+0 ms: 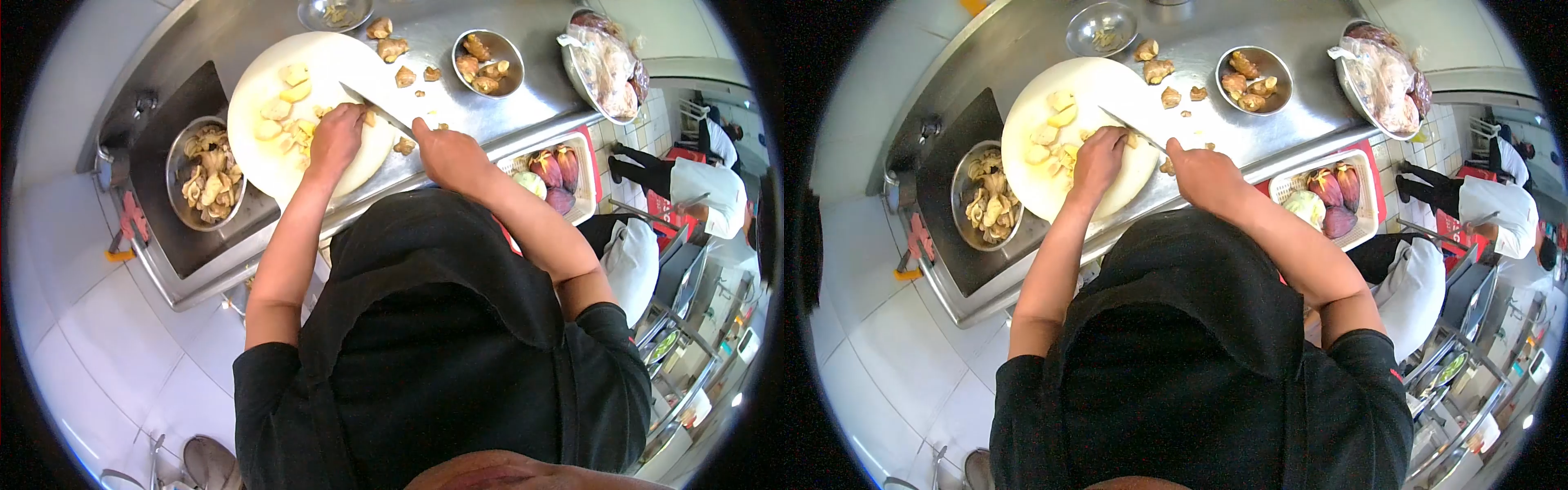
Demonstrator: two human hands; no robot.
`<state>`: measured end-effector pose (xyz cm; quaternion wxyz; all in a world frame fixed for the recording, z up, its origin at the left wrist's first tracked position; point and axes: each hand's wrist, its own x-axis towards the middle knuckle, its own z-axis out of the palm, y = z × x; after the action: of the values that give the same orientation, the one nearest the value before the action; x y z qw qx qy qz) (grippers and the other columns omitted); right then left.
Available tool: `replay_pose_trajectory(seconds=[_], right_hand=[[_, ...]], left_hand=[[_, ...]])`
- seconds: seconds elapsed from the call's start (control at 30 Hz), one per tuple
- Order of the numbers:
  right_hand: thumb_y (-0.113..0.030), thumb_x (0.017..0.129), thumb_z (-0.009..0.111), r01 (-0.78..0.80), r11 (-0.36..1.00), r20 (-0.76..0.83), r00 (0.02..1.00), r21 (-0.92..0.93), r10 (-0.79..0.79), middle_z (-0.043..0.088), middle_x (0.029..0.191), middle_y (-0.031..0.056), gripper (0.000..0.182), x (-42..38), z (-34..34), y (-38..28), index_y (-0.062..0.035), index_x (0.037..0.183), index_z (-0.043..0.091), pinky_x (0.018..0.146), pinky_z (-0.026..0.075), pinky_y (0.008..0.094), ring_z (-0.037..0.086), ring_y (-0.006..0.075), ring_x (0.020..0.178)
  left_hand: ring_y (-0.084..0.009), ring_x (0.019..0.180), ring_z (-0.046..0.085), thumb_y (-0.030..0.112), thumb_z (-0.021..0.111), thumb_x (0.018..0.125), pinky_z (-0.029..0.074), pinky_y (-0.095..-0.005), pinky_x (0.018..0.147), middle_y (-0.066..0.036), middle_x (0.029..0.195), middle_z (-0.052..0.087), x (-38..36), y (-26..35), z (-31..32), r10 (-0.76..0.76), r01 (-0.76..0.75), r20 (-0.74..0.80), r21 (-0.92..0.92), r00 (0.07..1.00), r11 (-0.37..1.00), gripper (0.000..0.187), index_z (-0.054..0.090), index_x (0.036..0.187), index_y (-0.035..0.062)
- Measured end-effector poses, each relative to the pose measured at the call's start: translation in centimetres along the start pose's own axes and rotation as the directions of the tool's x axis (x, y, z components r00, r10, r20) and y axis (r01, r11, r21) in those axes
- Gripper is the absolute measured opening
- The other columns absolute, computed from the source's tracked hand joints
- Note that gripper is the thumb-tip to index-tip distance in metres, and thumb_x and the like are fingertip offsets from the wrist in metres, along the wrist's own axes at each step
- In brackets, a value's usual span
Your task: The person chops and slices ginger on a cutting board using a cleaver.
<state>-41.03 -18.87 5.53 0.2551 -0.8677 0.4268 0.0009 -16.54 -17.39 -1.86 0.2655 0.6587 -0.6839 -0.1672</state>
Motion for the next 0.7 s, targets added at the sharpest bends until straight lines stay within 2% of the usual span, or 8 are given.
replay_pose_trajectory(seconds=[0.13,0.2,0.37,0.53,0.57,0.63,0.7], right_hand=[[-0.003,0.094,0.054,0.023,0.999,-0.035,0.999,0.026,-0.022,0.072,0.081,0.0254,0.021,-0.6,-1.6,-1.1,0.0006,0.114,0.049,0.072,0.057,0.0572,0.073,0.0462,0.081],[-0.003,0.094,0.054,-0.003,0.999,-0.008,1.000,0.043,0.003,0.072,0.082,0.0256,0.021,-1.4,-2.2,-1.6,0.0006,0.114,0.049,0.072,0.057,0.0576,0.073,0.0465,0.081],[-0.002,0.094,0.053,-0.030,0.999,0.036,0.999,0.038,0.028,0.072,0.083,0.0265,0.022,-2.3,-1.1,-1.2,0.0009,0.115,0.049,0.073,0.057,0.0584,0.073,0.0471,0.081],[-0.003,0.095,0.053,-0.106,0.994,0.120,0.987,0.027,0.102,0.072,0.088,0.0282,0.025,-1.3,-0.2,-1.4,0.0021,0.119,0.049,0.076,0.056,0.0572,0.073,0.0467,0.087],[-0.003,0.095,0.053,-0.108,0.994,0.117,0.988,0.024,0.104,0.072,0.088,0.0282,0.025,-1.2,-0.2,-1.4,0.0021,0.119,0.049,0.076,0.056,0.0572,0.073,0.0467,0.087],[-0.005,0.101,0.049,-0.084,0.990,0.107,0.992,0.113,0.072,0.075,0.098,0.0266,0.019,-0.5,-0.3,-1.5,0.0021,0.118,0.051,0.082,0.059,0.0556,0.075,0.0446,0.095],[-0.006,0.101,0.049,-0.081,0.994,0.143,0.987,0.067,0.071,0.075,0.099,0.0269,0.020,0.8,-1.9,-2.5,0.0026,0.119,0.052,0.082,0.059,0.0557,0.075,0.0447,0.095]], left_hand=[[-0.0362,0.104,0.071,0.013,0.066,0.099,0.058,-0.0458,0.091,-0.017,0.112,0.074,-0.1,0.0,-0.4,-0.032,0.032,0.012,0.000,0.999,0.999,0.020,0.077,0.111,0.0013],[-0.0377,0.102,0.072,0.012,0.071,0.097,0.058,-0.0439,0.090,-0.020,0.110,0.075,-0.2,-0.3,-0.3,0.066,-0.066,-0.010,0.030,0.998,0.997,0.017,0.077,0.106,-0.0007],[-0.0378,0.098,0.072,0.011,0.071,0.097,0.058,-0.0446,0.088,-0.019,0.106,0.075,-0.3,-0.8,0.1,0.132,-0.129,-0.047,0.051,0.990,0.990,0.015,0.077,0.102,-0.0021],[-0.0387,0.096,0.071,0.010,0.070,0.096,0.057,-0.0455,0.086,-0.019,0.103,0.074,-0.3,-0.8,-0.1,0.147,-0.146,-0.049,0.025,0.988,0.989,0.015,0.077,0.102,-0.0021],[-0.0390,0.097,0.071,0.010,0.070,0.097,0.057,-0.0455,0.087,-0.020,0.104,0.074,-0.4,-1.0,-0.1,0.137,-0.136,-0.033,0.023,0.990,0.990,0.014,0.076,0.102,-0.0016],[-0.0392,0.098,0.071,0.010,0.070,0.097,0.057,-0.0455,0.087,-0.020,0.105,0.074,-0.2,-1.2,0.0,0.133,-0.133,-0.025,0.023,0.991,0.991,0.014,0.076,0.103,-0.0011],[-0.0401,0.099,0.070,0.010,0.070,0.096,0.057,-0.0457,0.088,-0.020,0.106,0.074,-0.4,-1.3,0.0,0.150,-0.150,-0.027,0.005,0.988,0.989,0.014,0.076,0.104,-0.0008]])
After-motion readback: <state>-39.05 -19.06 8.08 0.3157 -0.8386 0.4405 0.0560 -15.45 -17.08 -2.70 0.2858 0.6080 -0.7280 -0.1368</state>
